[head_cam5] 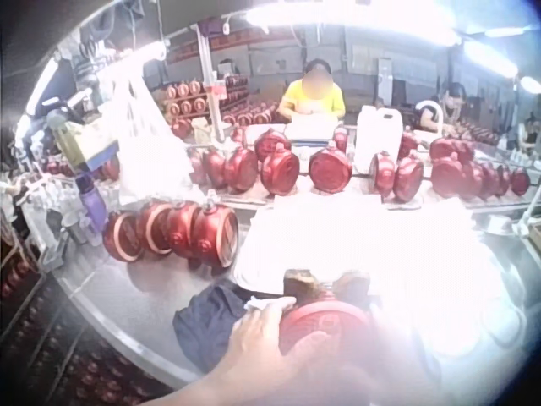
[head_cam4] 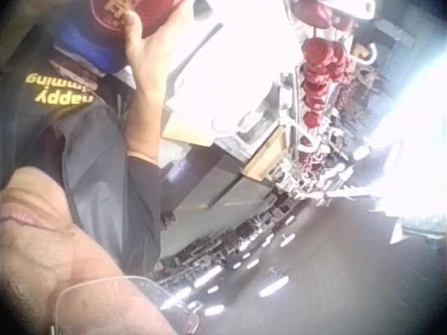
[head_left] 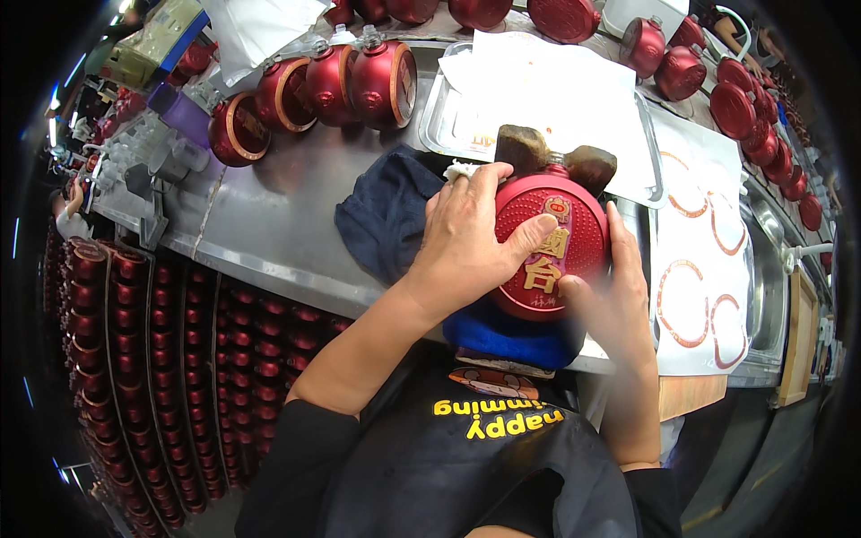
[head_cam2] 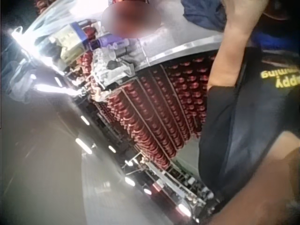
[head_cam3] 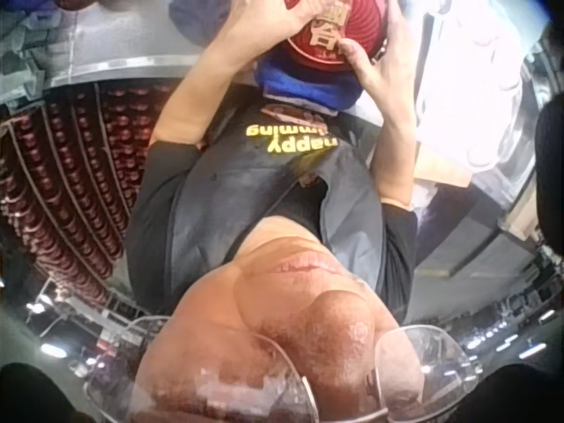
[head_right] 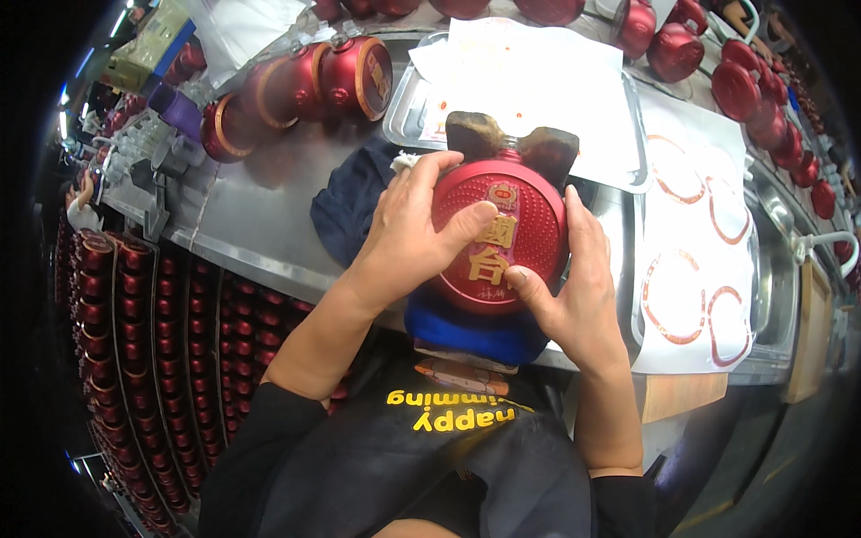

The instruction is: The person applies gold stickers to red spherical objects using a green squeegee tool. They pick up each object, place a sticker on its surface, smooth it with the tool, and set it aside. The process is repeated for multiple objects.

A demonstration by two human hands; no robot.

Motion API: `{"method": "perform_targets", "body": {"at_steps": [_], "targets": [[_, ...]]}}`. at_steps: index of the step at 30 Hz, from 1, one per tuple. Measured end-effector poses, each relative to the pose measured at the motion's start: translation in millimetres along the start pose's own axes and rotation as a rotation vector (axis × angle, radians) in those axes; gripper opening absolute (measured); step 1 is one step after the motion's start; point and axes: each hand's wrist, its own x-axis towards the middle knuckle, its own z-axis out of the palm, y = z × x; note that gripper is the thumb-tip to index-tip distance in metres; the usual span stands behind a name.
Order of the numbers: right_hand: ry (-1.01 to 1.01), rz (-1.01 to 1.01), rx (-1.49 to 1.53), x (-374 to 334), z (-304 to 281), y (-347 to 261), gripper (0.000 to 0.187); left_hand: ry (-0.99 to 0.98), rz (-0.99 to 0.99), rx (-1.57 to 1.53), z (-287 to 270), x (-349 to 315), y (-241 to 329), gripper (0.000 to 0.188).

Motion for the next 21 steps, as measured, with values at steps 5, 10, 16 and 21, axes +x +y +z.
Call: {"method": "perform_targets", "body": {"at_steps": [5, 10, 16, 21], "targets": [[0.004, -0.015, -0.001, 0, 1, 3, 0.097, -0.038, -0.007, -0.009, 0, 6, 0, 0.068], [0.006, -0.008, 0.026, 1, 3, 3, 0.097, -0.069, -0.035, -0.026, 2, 17, -3, 0.062], [0.007, -0.003, 0.035, -1, 4, 7, 0.097, -0.07, -0.015, 0.0, 5, 22, -3, 0.058], [0.005, -0.006, 0.034, 0, 3, 5, 0.097, -0.084, -0.016, -0.002, 3, 23, -3, 0.057]]}}
